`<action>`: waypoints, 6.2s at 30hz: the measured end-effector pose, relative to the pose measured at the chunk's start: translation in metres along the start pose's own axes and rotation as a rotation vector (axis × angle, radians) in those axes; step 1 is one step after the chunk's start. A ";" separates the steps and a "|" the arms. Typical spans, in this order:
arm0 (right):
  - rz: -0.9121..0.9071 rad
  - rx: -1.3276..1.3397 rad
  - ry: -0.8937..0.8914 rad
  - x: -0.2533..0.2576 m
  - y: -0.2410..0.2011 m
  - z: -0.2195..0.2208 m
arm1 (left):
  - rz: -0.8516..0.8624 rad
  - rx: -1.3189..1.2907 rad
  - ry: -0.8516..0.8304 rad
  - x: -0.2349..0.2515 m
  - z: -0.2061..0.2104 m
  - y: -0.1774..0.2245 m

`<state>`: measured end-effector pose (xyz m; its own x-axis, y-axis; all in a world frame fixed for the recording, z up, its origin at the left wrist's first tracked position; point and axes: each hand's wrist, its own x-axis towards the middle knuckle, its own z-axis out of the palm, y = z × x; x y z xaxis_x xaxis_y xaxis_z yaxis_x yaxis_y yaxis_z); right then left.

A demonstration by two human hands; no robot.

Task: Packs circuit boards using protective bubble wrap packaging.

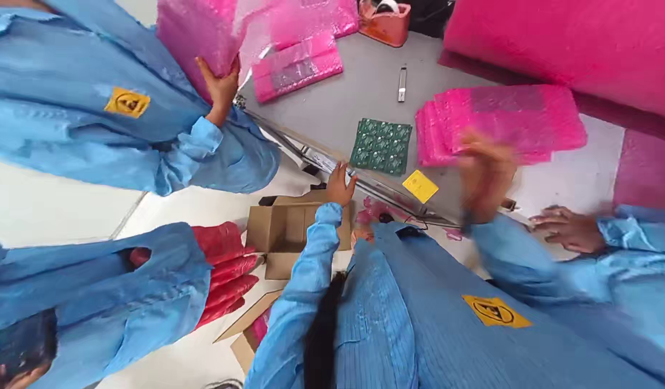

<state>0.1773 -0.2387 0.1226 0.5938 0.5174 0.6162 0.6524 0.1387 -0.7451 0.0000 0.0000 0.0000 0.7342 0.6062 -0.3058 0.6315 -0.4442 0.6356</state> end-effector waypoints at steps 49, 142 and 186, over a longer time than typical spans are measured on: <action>0.295 -1.094 -1.099 0.178 0.256 0.248 | -0.712 -1.562 0.815 -0.126 -0.055 -0.011; 1.153 -0.651 -0.625 0.200 0.273 0.185 | -0.475 -1.651 0.783 -0.096 -0.051 0.040; 0.738 -0.271 0.360 -0.286 -0.170 -0.166 | -0.294 -1.198 -0.523 -0.189 0.105 0.138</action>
<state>-0.0258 -0.5502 0.1155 0.9930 0.0907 0.0761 0.1038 -0.3576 -0.9281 -0.0253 -0.2449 0.0705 0.7880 0.1376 -0.6001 0.3726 0.6694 0.6427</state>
